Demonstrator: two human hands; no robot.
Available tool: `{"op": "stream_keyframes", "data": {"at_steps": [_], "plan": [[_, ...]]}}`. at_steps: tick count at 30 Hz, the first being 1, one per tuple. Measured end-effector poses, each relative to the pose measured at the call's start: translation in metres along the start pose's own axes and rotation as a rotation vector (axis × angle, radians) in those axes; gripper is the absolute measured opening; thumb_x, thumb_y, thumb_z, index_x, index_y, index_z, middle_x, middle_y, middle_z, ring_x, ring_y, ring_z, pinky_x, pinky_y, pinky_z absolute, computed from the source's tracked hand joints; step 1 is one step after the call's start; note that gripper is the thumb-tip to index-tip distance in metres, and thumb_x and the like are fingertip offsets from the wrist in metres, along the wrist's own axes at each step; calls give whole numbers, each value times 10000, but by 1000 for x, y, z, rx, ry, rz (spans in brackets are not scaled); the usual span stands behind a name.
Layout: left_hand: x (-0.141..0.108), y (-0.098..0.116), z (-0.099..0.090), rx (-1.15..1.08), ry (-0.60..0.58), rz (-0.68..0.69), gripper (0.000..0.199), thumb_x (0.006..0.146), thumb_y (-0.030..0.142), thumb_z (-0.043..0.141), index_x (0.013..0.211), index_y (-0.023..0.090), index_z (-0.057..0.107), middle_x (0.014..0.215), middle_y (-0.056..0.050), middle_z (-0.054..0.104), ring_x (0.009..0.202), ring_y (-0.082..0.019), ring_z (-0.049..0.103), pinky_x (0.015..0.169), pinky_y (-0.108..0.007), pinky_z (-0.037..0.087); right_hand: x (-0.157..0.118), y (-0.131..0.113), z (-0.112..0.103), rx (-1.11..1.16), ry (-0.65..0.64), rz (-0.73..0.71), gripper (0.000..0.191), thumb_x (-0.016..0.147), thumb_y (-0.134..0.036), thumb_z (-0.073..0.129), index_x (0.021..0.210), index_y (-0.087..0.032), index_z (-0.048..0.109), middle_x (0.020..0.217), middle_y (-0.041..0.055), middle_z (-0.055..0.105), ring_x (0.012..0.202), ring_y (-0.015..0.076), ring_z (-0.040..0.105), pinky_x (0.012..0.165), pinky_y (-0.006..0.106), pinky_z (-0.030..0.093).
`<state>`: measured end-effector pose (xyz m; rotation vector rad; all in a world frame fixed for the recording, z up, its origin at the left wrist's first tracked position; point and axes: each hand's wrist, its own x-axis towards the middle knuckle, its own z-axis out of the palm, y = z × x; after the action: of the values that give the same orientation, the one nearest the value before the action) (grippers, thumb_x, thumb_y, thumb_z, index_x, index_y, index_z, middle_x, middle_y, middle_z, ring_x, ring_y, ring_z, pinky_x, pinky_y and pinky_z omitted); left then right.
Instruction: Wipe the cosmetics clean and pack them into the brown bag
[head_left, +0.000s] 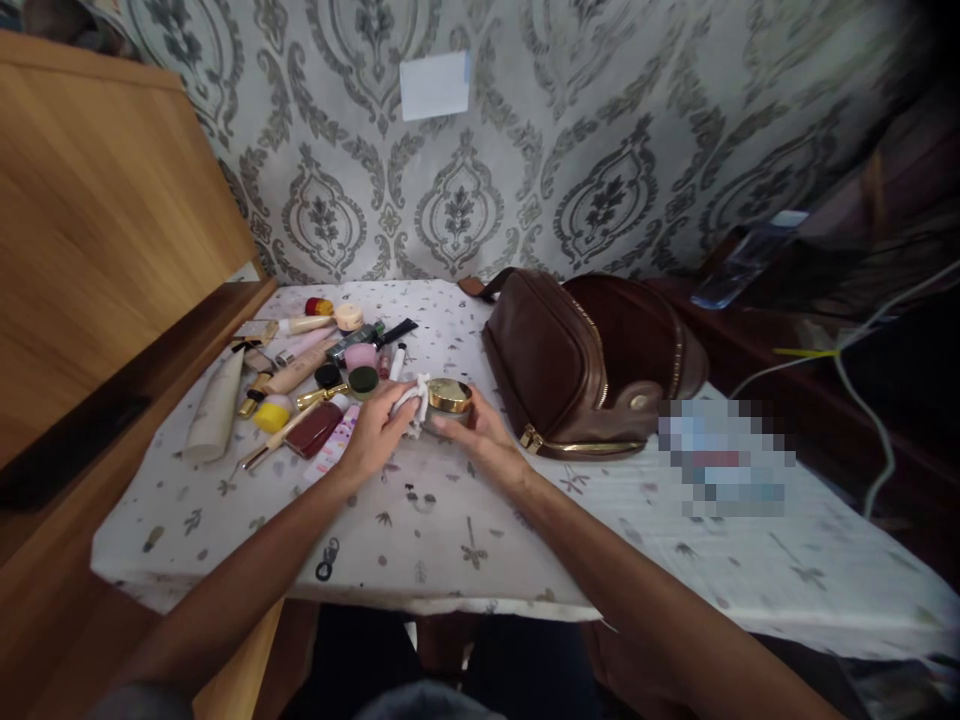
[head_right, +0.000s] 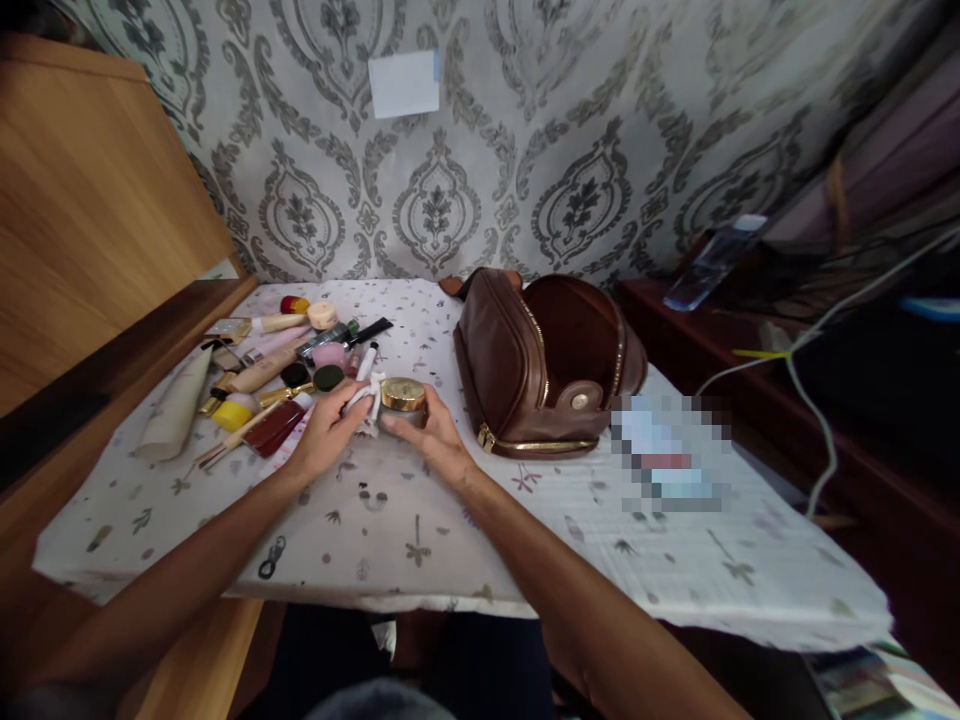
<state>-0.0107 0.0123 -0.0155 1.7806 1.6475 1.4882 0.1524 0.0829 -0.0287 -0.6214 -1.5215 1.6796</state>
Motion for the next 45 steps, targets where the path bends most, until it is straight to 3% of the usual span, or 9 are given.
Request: {"op": "stream_keyframes", "data": {"at_steps": [8,16,23,28,33,36,40,43,45], "plan": [[1,-4,-3,15,27,-15,270,946,275,509,1129,177,682,1076,-79,676,1004,-210,616,942,-338,470,-2,-4,2,169,-173,2,591,697,-376,832,1222,-239,598,1280,49,660,1216,243,578,1104,412,407],[-4,-2,2,141,99,128,198,919,238,576,1102,206,645,1039,-50,652,974,-194,611,897,-328,496,4,5,-4,-89,47,-22,615,587,-444,882,1060,-207,569,1102,79,696,1014,238,653,860,372,537],[-9,-1,2,270,104,320,234,953,240,562,1169,207,645,1128,-87,586,1064,-213,593,924,-351,503,6,6,-7,-282,82,-85,582,588,-467,861,1010,-190,570,999,59,683,898,214,632,811,350,506],[-13,3,4,410,9,402,303,979,240,514,1261,241,627,1263,-112,537,1181,-244,544,1005,-407,472,2,4,-6,-464,78,-152,571,636,-388,813,1130,-177,620,1052,68,701,957,244,636,870,378,499],[-14,12,7,416,-39,277,358,978,308,524,1323,235,584,1285,-122,525,1199,-252,540,1033,-411,453,-3,2,-5,-705,44,-288,479,716,-296,755,1167,-199,627,1124,97,689,1031,280,624,923,435,497],[-10,14,5,323,-21,141,286,977,335,508,1182,177,632,1136,-108,592,1098,-237,584,992,-385,467,-4,2,-5,-772,-35,-379,441,745,-246,733,1172,-218,627,1145,105,677,1095,301,599,967,483,479],[-3,11,-1,106,-32,-89,308,970,423,480,850,175,618,779,-18,590,774,-173,591,753,-297,517,-4,4,-5,-779,-94,-431,521,741,-220,744,1240,-250,600,1213,98,655,1147,310,581,1010,521,457],[-1,8,-2,-126,-57,-292,390,941,539,480,862,178,603,715,5,551,632,-137,549,536,-231,493,-5,1,-5,-747,-54,-394,552,742,-228,753,1266,-264,584,1230,87,646,1154,301,588,1015,502,465],[-1,8,-1,-214,-64,-358,415,919,578,501,935,179,610,743,4,552,602,-125,536,467,-212,476,-6,-1,-5,-706,-16,-353,582,738,-243,765,1286,-261,571,1243,83,638,1163,294,592,1022,481,469]]}}
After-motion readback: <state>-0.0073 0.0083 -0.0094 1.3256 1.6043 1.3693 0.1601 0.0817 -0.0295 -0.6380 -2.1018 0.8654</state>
